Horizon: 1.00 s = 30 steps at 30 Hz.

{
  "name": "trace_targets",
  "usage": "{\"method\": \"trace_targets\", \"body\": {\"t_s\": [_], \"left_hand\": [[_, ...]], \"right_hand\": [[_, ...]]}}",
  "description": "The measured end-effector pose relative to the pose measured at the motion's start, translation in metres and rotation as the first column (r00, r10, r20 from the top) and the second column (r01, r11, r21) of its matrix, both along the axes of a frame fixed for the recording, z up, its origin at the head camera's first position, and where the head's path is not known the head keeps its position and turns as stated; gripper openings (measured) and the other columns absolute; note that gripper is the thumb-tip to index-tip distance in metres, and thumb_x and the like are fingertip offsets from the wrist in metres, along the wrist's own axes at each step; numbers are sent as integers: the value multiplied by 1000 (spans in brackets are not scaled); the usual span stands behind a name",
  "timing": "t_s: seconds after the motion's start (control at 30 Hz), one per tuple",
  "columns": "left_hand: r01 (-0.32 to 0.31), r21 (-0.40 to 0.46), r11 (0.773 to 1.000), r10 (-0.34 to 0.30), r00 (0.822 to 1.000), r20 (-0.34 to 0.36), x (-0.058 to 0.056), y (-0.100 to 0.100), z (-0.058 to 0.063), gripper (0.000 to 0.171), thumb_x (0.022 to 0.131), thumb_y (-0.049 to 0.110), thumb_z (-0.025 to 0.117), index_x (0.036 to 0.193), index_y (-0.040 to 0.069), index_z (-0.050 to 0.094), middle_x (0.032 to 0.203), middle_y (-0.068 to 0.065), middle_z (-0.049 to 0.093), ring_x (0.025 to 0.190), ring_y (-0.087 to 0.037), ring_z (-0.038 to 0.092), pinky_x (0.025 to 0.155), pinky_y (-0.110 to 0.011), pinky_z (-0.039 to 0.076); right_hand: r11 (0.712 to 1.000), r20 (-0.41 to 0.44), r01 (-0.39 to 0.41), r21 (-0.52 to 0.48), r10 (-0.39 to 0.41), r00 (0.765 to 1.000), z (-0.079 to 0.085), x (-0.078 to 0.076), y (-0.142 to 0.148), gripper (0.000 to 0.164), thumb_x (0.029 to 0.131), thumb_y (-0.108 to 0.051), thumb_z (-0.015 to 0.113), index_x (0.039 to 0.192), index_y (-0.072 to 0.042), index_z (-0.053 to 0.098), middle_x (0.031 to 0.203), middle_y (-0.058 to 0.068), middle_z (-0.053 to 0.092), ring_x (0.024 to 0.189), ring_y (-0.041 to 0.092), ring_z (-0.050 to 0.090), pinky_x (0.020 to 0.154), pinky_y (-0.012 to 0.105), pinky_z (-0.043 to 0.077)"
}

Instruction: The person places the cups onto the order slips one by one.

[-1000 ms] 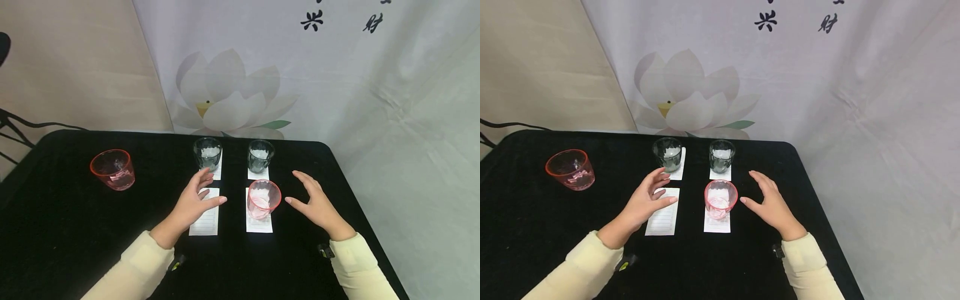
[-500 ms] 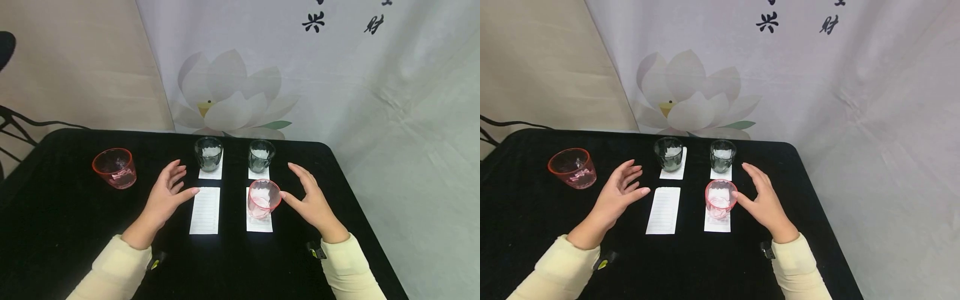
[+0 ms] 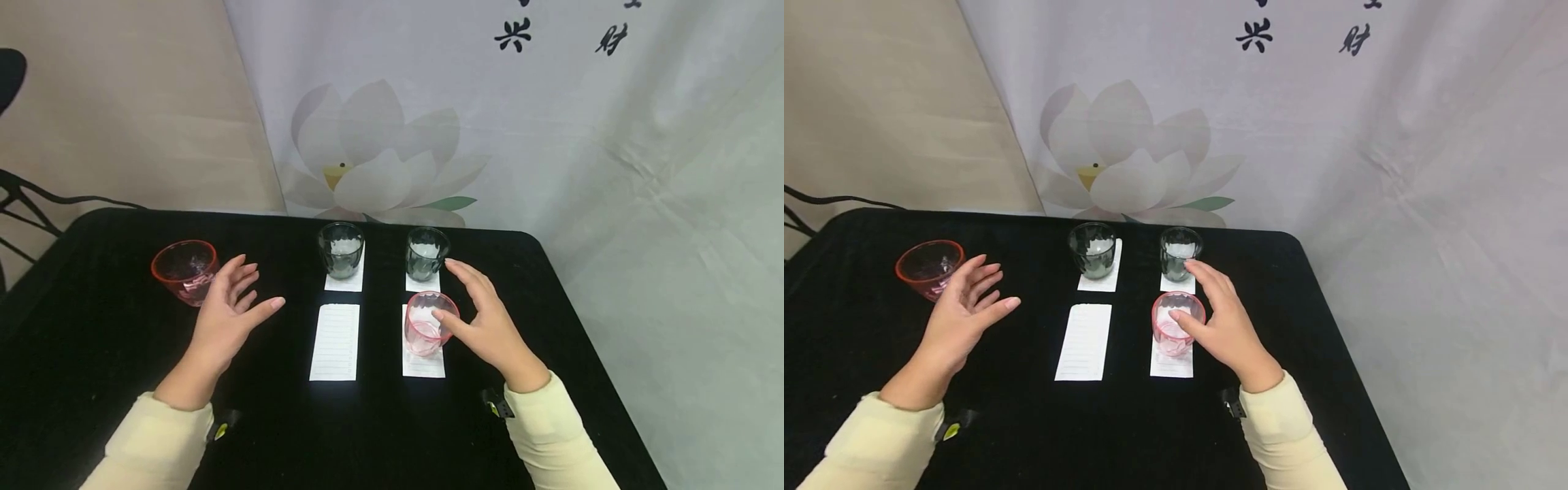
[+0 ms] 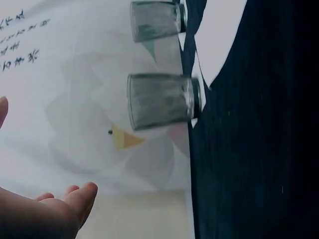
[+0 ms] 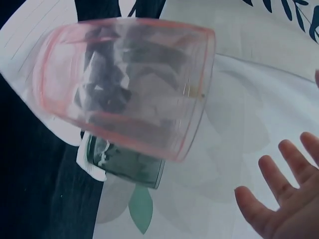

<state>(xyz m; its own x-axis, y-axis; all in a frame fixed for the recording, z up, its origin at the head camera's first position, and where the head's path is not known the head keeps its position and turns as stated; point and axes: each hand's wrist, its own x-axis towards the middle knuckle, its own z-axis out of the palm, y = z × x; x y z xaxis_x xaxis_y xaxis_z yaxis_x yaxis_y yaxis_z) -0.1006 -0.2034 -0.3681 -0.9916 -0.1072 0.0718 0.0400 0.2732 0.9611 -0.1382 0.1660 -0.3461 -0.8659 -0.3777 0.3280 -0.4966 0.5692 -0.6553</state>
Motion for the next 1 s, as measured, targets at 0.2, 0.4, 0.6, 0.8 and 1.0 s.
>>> {"method": "trace_targets", "body": {"t_s": [0.2, 0.4, 0.6, 0.8, 1.0], "left_hand": [[-91, -66, 994, 90, 996, -15, 5, -15, 4, 88, 89, 18, 70, 155, 11, 11, 154, -19, 28, 142, -34, 29, 105, -13, 34], [-162, -85, 983, 162, 987, -2, 9, -30, 4, 89, 90, 20, 68, 155, 15, 8, 155, -20, 23, 143, -33, 26, 108, -15, 33], [-232, -96, 968, 230, 973, -32, 11, -43, 5, 87, 90, 16, 68, 155, 18, 11, 154, -19, 25, 144, -28, 26, 107, -13, 32], [-304, -103, 947, 303, 953, -25, 11, -57, 4, 85, 89, 18, 69, 154, 21, 13, 154, -17, 24, 144, -24, 26, 109, -14, 30], [-363, -120, 924, 368, 930, 17, 10, -69, 2, 86, 90, 22, 68, 155, 23, 11, 156, -15, 22, 146, -23, 22, 117, -36, 25]], "right_hand": [[999, -30, -47, 4, 47, 998, -1, -1, -12, 72, 82, -16, 75, 146, -15, 40, 150, 7, 38, 137, 26, 33, 105, 57, 39], [996, -17, -86, 4, 86, 996, -2, -1, -24, 71, 83, -17, 75, 145, -16, 42, 150, 5, 39, 134, 24, 35, 102, 52, 44], [994, -33, -107, 37, 108, 994, -4, -2, -34, 72, 82, -19, 76, 145, -16, 42, 149, 5, 40, 135, 24, 36, 104, 53, 43], [989, -42, -141, 52, 143, 989, -4, -3, -44, 72, 82, -23, 76, 145, -15, 42, 149, 4, 41, 136, 23, 37, 108, 53, 37], [985, -44, -153, 85, 157, 987, -6, -3, -53, 71, 83, -26, 76, 145, -15, 43, 150, 4, 41, 129, 22, 43, 106, 51, 41]]}}
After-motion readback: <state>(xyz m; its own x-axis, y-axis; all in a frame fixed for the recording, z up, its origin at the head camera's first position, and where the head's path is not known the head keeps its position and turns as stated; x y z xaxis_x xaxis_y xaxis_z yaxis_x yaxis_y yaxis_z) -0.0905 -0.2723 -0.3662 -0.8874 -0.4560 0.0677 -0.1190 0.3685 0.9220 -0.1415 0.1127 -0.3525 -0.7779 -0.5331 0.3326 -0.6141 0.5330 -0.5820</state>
